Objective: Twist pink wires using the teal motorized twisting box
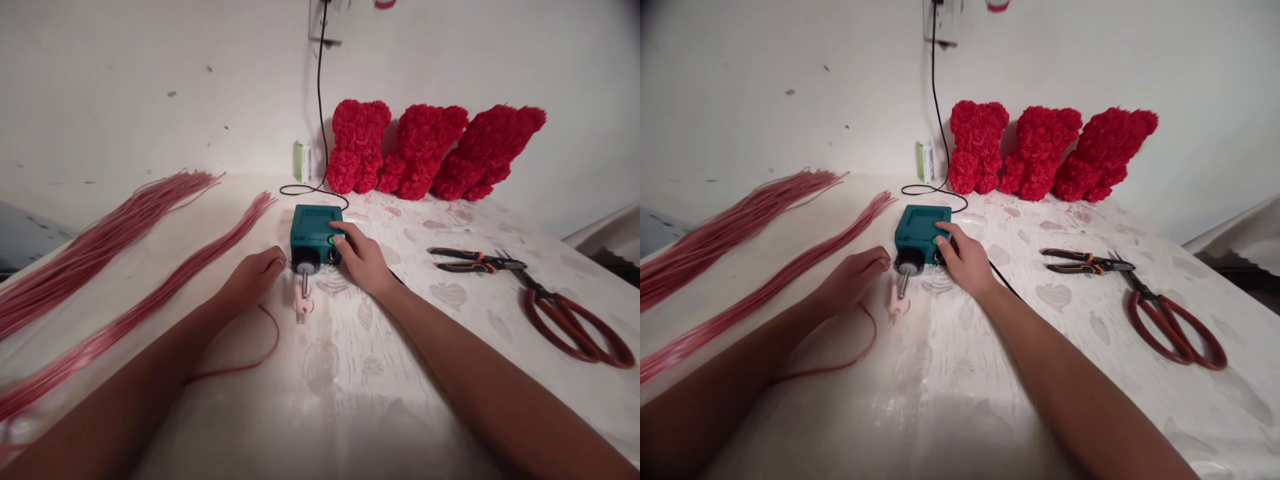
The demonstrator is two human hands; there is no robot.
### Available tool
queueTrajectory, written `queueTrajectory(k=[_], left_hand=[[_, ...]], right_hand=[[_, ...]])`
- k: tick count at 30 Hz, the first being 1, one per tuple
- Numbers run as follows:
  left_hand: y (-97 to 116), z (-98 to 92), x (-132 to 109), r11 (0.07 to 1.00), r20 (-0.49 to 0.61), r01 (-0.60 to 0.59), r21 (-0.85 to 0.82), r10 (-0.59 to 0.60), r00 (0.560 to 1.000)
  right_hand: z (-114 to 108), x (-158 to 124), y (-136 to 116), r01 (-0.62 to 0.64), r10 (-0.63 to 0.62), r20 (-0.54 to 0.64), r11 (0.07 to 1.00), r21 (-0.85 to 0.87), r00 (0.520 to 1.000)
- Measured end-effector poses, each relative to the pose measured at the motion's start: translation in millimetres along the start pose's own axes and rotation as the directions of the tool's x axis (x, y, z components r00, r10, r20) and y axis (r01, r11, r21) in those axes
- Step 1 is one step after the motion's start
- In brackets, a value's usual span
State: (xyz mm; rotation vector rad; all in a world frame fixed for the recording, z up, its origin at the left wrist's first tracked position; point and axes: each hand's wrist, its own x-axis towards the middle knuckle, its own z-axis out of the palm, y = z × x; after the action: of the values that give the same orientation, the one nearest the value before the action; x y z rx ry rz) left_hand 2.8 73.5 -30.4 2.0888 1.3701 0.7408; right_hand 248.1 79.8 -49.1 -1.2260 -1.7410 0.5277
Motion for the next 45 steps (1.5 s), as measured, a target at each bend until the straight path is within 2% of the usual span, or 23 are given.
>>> queueTrajectory(k=[7,12,21,31,45], left_hand=[[4.8,2.9,3.3,0.996,0.0,-0.032,-0.084,0.032,0.999],[-3.1,4.9,5.1,0.977,-0.018,-0.016,-0.212,0.013,1.0],[-7.5,8.1,6.3,0.918,0.026,0.024,-0.395,-0.015,1.0],[-7.6,8.5,6.9,0.89,0.021,0.004,-0.455,0.006,1.0],[-8.4,9.2,7.0,0.894,0.002,-0.039,-0.447,0.044,0.999]], right_hand=[[-1.7,1.7,0.0,0.015,-0.015,0.01,1.0,-0.001,1.0],[-1.9,2.2,-1.2,-0.002,0.002,0.021,1.0,0.002,1.0],[-2.5,1.3,-1.9,-0.005,0.005,0.024,1.0,0.009,1.0],[-2.3,1.8,-2.2,-0.004,0.004,0.023,1.0,0.014,1.0],[-1.6,2.4,1.3,0.006,-0.007,0.018,1.0,0.012,1.0]])
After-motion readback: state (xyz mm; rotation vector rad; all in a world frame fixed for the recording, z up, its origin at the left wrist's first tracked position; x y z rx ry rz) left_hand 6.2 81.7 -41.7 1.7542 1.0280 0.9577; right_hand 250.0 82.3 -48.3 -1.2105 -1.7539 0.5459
